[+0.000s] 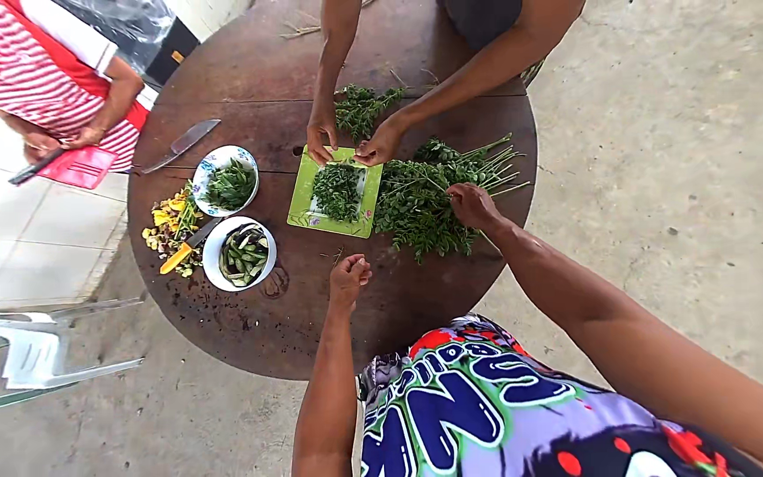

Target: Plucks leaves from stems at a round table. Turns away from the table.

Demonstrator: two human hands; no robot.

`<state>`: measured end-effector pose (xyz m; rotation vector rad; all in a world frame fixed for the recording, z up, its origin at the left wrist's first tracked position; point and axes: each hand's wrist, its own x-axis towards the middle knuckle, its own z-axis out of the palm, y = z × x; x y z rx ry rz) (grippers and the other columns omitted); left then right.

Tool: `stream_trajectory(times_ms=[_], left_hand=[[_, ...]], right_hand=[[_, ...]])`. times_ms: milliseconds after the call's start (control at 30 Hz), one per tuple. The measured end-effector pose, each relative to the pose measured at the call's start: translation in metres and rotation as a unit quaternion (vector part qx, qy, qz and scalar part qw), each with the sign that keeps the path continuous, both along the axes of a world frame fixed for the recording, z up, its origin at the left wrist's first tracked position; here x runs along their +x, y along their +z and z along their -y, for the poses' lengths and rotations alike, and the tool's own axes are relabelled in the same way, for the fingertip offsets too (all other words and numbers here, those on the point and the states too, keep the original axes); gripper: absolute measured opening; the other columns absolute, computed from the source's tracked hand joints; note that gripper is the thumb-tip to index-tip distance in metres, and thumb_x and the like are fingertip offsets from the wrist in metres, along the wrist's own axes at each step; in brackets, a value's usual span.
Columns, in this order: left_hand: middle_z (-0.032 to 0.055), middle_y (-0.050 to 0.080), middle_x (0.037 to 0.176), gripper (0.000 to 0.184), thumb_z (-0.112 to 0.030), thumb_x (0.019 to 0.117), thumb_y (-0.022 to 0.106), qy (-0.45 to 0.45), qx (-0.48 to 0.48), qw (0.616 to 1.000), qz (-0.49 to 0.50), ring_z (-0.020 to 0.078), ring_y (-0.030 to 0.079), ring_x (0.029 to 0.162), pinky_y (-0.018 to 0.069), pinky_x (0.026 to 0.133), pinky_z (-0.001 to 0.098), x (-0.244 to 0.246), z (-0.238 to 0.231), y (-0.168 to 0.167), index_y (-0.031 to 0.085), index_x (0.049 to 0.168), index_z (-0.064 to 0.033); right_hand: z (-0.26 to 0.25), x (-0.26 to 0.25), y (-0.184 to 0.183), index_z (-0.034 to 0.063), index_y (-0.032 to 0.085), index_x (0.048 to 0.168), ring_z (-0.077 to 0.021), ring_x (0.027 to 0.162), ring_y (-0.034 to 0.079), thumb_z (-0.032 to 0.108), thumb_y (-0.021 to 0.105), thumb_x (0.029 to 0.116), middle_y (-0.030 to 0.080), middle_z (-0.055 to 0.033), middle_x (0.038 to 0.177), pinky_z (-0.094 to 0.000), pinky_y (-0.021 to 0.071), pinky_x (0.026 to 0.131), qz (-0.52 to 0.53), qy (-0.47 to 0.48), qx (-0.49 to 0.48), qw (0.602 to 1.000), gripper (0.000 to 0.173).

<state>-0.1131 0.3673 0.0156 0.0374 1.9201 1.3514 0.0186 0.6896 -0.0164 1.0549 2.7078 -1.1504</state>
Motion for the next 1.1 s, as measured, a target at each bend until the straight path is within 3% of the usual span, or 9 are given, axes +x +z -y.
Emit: stream_trajectory(times_ms=[167,267,333,500,633,733,833,967,1100], left_hand=[[0.0126,0.073,0.098,0.025,-0.013,0.1076,0.054,0.013,-0.016,1.000,0.007,0.0158,0.072,0.079,0.0605,0.071,0.0287,0.007,0.015,-0.006,0.062,0.125,0.0031],[0.0128,0.073,0.098,0.025,-0.013,0.1078,0.054,0.015,-0.020,0.999,0.020,0.0162,0.072,0.079,0.0604,0.071,0.0290,0.011,0.019,-0.008,0.062,0.125,0.0028],[0.0128,0.073,0.098,0.025,-0.013,0.1074,0.055,0.015,-0.022,0.999,0.026,0.0158,0.072,0.078,0.0603,0.070,0.0286,0.014,0.020,-0.010,0.061,0.125,0.0030],[0.0125,0.072,0.097,0.024,-0.013,0.1073,0.055,0.013,-0.023,0.999,0.028,0.0153,0.072,0.078,0.0600,0.069,0.0277,0.018,0.021,-0.013,0.062,0.124,0.0034],[0.0124,0.072,0.098,0.024,-0.012,0.1071,0.055,0.009,-0.024,0.999,0.028,0.0154,0.072,0.078,0.0600,0.070,0.0279,0.020,0.022,-0.013,0.062,0.124,0.0032],[0.0127,0.072,0.099,0.024,-0.013,0.1072,0.055,0.007,-0.026,0.999,0.032,0.0155,0.072,0.078,0.0603,0.070,0.0283,0.020,0.022,-0.013,0.062,0.124,0.0027],[0.0128,0.072,0.100,0.024,-0.012,0.1072,0.055,0.002,-0.027,0.999,0.029,0.0152,0.072,0.079,0.0598,0.070,0.0280,0.018,0.021,-0.008,0.062,0.124,0.0028],[0.0114,0.071,0.098,0.023,-0.011,0.1054,0.057,-0.039,-0.020,0.996,-0.082,0.0128,0.070,0.081,0.0593,0.076,0.0281,0.010,0.008,0.017,0.065,0.121,0.0039],[0.0169,0.067,0.121,0.026,-0.011,0.1043,0.058,-0.105,0.036,0.947,-0.300,0.0200,0.068,0.104,0.0574,0.092,0.0377,0.001,-0.022,0.076,0.066,0.124,0.0030]], right_hand=[[0.002,0.004,0.028,-0.0002,0.060,0.138,-0.0444,0.124,0.059,0.010,0.045,0.1071,0.060,-0.0277,0.134,-0.0599,0.0460,0.106,-0.031,-0.052,-0.046,0.997,0.036],[-0.001,0.007,0.037,0.0020,0.060,0.138,-0.0416,0.109,0.067,0.014,0.048,0.1075,0.066,-0.0253,0.124,-0.0610,0.0519,0.097,-0.031,-0.088,-0.086,0.992,0.035],[-0.001,0.007,0.045,0.0016,0.060,0.137,-0.0356,0.095,0.071,0.014,0.048,0.1084,0.068,-0.0230,0.114,-0.0552,0.0573,0.088,-0.039,-0.111,-0.115,0.986,0.033],[-0.006,0.012,0.052,-0.0009,0.058,0.133,-0.0278,0.083,0.072,0.013,0.047,0.1094,0.068,-0.0210,0.109,-0.0462,0.0607,0.080,-0.066,-0.134,-0.172,0.974,0.030],[-0.008,0.013,0.046,-0.0015,0.063,0.124,-0.0273,0.090,0.074,0.017,0.055,0.1072,0.071,-0.0192,0.108,-0.0463,0.0616,0.086,-0.074,-0.143,-0.137,0.977,0.027],[-0.014,0.016,0.044,-0.0001,0.068,0.125,-0.0359,0.116,0.065,0.016,0.058,0.1054,0.068,-0.0214,0.123,-0.0556,0.0486,0.105,-0.061,-0.093,-0.057,0.992,0.027],[-0.014,0.017,0.052,-0.0007,0.070,0.118,-0.0371,0.114,0.066,0.012,0.055,0.1045,0.068,-0.0219,0.121,-0.0554,0.0498,0.102,-0.090,-0.099,0.008,0.991,0.024],[-0.004,0.020,0.095,-0.0012,0.068,0.117,-0.0352,0.105,0.068,0.010,0.055,0.1047,0.070,-0.0219,0.114,-0.0542,0.0523,0.097,-0.127,-0.059,0.004,0.990,0.022],[0.016,0.019,0.126,0.0011,0.068,0.115,-0.0267,0.096,0.070,0.009,0.062,0.1013,0.071,-0.0170,0.107,-0.0484,0.0566,0.090,-0.181,0.037,-0.082,0.979,0.017]])
